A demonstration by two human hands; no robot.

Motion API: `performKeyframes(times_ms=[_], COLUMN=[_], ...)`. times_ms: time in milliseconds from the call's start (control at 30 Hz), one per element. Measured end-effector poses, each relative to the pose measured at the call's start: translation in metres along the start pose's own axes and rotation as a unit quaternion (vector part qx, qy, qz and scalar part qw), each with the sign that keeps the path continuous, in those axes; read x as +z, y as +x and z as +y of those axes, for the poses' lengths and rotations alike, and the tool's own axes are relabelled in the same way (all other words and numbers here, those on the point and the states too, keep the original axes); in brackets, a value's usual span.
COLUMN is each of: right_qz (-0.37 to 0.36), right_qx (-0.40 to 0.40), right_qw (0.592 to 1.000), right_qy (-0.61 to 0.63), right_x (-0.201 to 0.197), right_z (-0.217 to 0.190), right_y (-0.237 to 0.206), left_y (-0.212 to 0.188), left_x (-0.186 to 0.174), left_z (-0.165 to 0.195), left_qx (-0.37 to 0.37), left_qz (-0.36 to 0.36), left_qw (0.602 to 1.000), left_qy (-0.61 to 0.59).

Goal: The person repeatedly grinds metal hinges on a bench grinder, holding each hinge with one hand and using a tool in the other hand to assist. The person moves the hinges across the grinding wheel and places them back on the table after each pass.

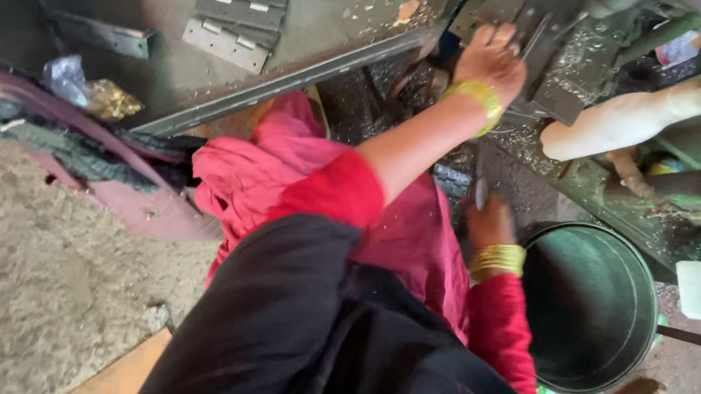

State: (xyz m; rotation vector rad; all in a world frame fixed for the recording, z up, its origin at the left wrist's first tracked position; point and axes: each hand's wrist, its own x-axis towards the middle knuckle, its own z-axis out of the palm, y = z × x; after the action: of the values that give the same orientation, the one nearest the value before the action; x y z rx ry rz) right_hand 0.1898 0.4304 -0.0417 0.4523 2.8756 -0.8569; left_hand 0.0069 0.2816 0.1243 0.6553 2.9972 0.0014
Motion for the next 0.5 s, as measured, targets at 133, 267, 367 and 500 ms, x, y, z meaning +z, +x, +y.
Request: performKeyframes(times_ms=[133, 267, 367, 500], right_qz=[-0.006, 0.034, 0.006, -0.017], right_qx=[0.006, -0.018, -0.014, 0.013], right_qw=[0.999, 0.999, 1.000, 0.999], right_qy=[0.039, 0.038, 0.017, 0.039], right_x=[0.007, 0.026, 0.014, 0.004], right_z=[-0.009, -0.019, -0.013, -0.002], right_y=[-0.005, -0.011, -0.006, -0.003], left_y=[0.008, 0.016, 0.023, 0.033], left_x=[0.007, 0.016, 0.020, 0.023], left_z=[0.005, 0.007, 0.008, 0.010], left_qx=[0.023, 0.002, 0.002, -0.035], left_qz=[0.016, 0.055, 0.060, 0.044], left_qw=[1.000, 0.998, 0.998, 0.998], left_qy=[-0.009, 0.037, -0.026, -0.024])
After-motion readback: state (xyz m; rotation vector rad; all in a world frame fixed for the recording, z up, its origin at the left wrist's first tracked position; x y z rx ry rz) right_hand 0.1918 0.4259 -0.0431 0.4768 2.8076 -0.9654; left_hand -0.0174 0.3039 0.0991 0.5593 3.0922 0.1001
